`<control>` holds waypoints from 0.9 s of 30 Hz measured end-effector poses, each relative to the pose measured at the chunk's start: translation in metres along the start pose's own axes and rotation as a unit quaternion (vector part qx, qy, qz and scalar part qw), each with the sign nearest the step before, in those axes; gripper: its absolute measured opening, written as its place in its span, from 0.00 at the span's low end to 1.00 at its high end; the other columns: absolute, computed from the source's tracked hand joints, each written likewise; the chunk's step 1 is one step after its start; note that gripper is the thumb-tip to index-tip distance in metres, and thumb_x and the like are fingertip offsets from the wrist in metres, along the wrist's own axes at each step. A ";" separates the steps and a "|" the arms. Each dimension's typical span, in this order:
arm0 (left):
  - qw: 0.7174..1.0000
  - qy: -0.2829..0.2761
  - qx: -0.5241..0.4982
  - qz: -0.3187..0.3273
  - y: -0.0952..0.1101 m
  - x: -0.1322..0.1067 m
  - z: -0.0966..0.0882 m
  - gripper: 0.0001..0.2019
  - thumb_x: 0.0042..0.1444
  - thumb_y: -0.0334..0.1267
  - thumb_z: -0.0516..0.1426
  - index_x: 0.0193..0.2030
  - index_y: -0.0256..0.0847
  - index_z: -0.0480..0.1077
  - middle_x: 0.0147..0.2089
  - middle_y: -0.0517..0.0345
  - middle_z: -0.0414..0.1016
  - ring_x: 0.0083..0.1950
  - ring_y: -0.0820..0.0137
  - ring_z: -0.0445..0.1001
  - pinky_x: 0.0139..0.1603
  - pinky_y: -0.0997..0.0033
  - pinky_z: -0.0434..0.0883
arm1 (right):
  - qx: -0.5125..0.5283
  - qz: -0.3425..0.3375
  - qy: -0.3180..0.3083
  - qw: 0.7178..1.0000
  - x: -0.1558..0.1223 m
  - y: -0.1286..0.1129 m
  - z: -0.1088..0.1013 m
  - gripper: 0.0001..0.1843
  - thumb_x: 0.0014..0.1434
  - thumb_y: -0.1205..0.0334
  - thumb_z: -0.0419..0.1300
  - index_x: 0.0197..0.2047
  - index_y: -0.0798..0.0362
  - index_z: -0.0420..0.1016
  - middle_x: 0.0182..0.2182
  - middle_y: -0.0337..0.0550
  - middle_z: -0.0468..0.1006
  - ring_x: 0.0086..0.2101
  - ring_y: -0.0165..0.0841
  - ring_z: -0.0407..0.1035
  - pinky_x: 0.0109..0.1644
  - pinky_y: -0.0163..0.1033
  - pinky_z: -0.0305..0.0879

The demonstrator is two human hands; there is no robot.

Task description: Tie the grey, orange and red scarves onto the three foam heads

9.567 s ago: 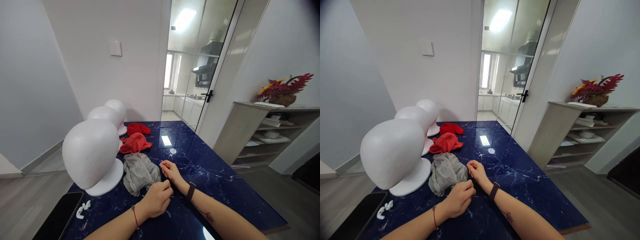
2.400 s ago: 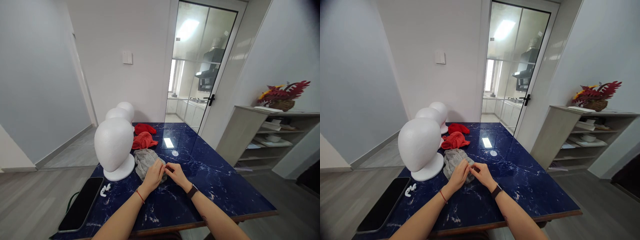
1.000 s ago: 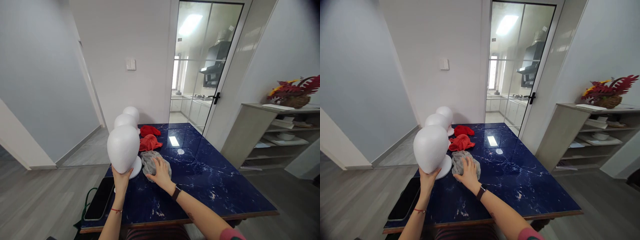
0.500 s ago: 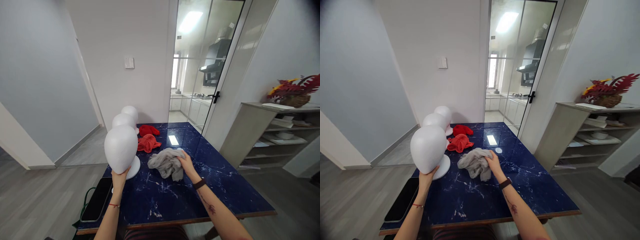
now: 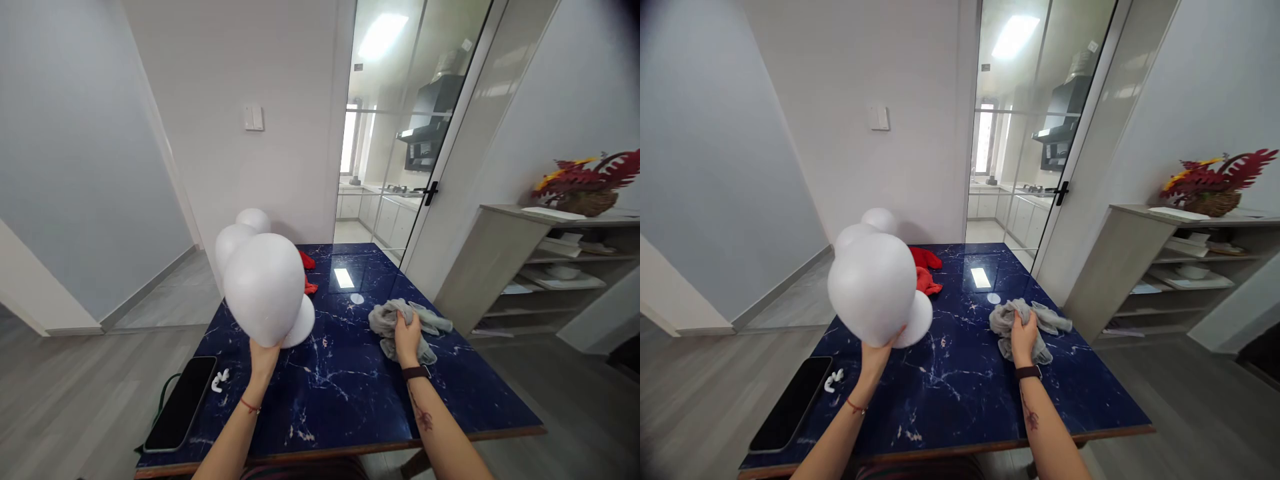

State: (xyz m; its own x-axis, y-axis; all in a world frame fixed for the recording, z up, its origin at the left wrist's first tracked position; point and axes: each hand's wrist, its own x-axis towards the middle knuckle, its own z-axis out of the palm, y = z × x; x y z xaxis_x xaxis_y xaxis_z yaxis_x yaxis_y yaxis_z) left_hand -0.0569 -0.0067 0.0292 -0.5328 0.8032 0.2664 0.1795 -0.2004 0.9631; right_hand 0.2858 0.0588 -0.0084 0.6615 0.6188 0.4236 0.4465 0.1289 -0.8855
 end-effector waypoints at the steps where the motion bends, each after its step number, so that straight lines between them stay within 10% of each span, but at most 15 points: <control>1: 1.000 -0.015 -0.011 0.010 0.000 0.000 0.013 0.30 0.33 0.44 0.68 0.45 0.33 0.71 0.47 0.43 0.76 0.51 0.55 0.73 0.53 0.52 0.69 | -0.004 -0.008 -0.016 1.000 -0.004 0.003 0.002 0.24 0.53 0.46 0.51 0.42 0.57 0.70 0.39 0.54 0.74 0.40 0.44 0.67 0.48 0.47 0.60; 8: 0.993 -0.040 0.033 0.106 -0.012 -0.001 0.070 0.42 0.35 0.46 0.68 0.58 0.35 0.58 0.57 0.40 0.65 0.58 0.54 0.65 0.58 0.53 0.63 | -0.013 -0.068 -0.137 0.988 -0.017 0.005 0.005 0.29 0.58 0.45 0.45 0.49 0.60 0.71 0.48 0.58 0.73 0.49 0.45 0.65 0.56 0.50 0.56; 27: 0.961 -0.050 0.190 0.197 -0.019 -0.011 0.069 0.33 0.44 0.46 0.63 0.55 0.35 0.59 0.52 0.43 0.64 0.53 0.53 0.63 0.53 0.54 0.62 | 0.006 -0.031 -0.187 0.982 -0.018 0.009 0.009 0.31 0.58 0.43 0.46 0.52 0.58 0.72 0.51 0.56 0.73 0.52 0.47 0.66 0.57 0.54 0.57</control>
State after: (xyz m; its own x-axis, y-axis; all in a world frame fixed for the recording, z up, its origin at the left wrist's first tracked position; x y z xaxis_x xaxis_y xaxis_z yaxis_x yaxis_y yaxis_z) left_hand 0.0028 0.0270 0.0050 -0.2825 0.7614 0.5834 0.6495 -0.2957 0.7005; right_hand 0.2728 0.0557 -0.0259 0.3649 0.8500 0.3799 0.4700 0.1841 -0.8633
